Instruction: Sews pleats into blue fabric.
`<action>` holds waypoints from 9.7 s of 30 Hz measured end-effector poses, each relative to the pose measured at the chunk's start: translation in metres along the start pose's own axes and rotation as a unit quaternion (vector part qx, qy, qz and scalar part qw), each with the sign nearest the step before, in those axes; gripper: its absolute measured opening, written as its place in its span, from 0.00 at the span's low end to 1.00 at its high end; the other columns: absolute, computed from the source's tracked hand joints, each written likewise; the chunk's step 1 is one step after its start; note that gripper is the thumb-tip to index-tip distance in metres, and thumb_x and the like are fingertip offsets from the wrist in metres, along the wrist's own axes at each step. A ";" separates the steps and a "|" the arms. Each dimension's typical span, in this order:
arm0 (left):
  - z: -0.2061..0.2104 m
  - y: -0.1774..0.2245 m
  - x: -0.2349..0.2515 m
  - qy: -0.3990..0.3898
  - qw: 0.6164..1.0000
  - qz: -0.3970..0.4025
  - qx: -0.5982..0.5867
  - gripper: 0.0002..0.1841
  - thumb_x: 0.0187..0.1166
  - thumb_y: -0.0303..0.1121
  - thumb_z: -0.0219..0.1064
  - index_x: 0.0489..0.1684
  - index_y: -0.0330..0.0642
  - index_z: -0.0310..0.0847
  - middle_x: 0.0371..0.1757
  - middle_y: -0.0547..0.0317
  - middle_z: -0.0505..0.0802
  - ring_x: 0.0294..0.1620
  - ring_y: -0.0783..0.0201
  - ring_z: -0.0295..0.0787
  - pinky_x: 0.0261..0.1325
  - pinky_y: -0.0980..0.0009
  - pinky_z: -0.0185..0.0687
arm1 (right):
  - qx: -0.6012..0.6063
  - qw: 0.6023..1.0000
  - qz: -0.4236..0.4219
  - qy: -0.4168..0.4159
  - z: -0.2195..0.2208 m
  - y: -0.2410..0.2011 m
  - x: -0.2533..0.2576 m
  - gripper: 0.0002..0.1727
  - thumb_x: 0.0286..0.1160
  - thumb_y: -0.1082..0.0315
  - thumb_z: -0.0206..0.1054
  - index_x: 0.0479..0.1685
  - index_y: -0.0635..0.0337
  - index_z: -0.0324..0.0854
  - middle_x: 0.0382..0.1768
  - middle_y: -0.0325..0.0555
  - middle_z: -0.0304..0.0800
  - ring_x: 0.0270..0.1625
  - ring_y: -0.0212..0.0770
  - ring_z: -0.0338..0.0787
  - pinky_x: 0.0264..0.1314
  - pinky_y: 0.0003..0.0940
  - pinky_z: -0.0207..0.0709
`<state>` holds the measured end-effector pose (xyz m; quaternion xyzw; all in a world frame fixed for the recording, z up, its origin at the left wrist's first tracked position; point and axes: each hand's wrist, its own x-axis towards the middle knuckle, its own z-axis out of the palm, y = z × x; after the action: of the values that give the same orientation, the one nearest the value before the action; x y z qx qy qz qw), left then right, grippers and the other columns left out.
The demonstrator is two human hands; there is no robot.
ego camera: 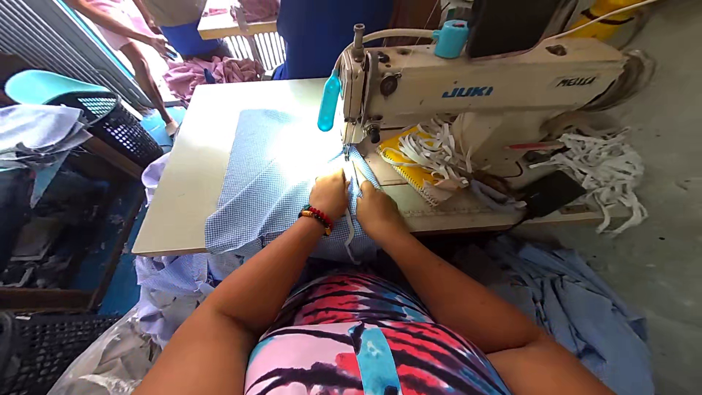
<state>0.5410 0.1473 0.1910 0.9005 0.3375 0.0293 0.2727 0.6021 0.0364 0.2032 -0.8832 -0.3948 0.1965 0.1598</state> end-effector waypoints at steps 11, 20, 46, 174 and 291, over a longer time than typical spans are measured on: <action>0.011 0.005 -0.091 -0.098 0.944 -0.069 -0.306 0.13 0.91 0.31 0.58 0.62 0.29 0.76 0.31 0.58 0.88 0.25 0.73 0.83 0.34 0.75 0.82 | 0.204 0.973 -0.056 0.096 0.018 0.041 -0.048 0.16 0.85 0.69 0.63 0.63 0.68 0.87 0.52 0.60 0.93 0.54 0.54 0.92 0.62 0.50 0.83; 0.014 0.011 -0.121 -0.240 0.933 0.267 0.013 0.14 0.89 0.30 0.53 0.46 0.30 0.84 0.43 0.37 0.92 0.50 0.39 0.92 0.54 0.39 0.82 | 0.153 0.982 -0.074 0.078 0.021 0.044 -0.058 0.19 0.83 0.63 0.67 0.65 0.64 0.88 0.49 0.57 0.93 0.51 0.50 0.91 0.61 0.44 0.83; 0.039 -0.050 -0.095 0.033 0.951 0.302 0.058 0.29 0.88 0.53 0.52 0.84 0.50 0.75 0.80 0.54 0.84 0.84 0.50 0.75 0.87 0.31 0.52 | -0.106 0.973 -0.198 0.062 0.028 0.039 -0.085 0.17 0.74 0.76 0.62 0.57 0.76 0.88 0.41 0.65 0.93 0.39 0.57 0.96 0.41 0.46 0.89; 0.020 0.024 -0.156 -0.207 0.864 0.439 -0.130 0.09 0.82 0.26 0.61 0.34 0.32 0.85 0.31 0.46 0.91 0.36 0.52 0.91 0.42 0.53 0.83 | 0.046 0.994 -0.102 -0.014 0.004 0.040 -0.093 0.25 0.85 0.67 0.54 0.77 0.64 0.80 0.63 0.61 0.91 0.68 0.55 0.88 0.74 0.49 0.76; 0.016 0.004 -0.106 -0.106 0.946 -0.049 -0.303 0.10 0.90 0.32 0.60 0.50 0.32 0.80 0.28 0.57 0.88 0.24 0.70 0.83 0.33 0.72 0.82 | 0.369 0.925 -0.031 0.087 0.031 0.049 -0.061 0.15 0.79 0.69 0.72 0.61 0.66 0.87 0.40 0.50 0.93 0.34 0.36 0.90 0.38 0.33 0.86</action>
<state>0.4657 0.0715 0.1929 0.7554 0.3258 0.0216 0.5682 0.5811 -0.0366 0.1679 -0.7629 -0.3063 0.2452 0.5138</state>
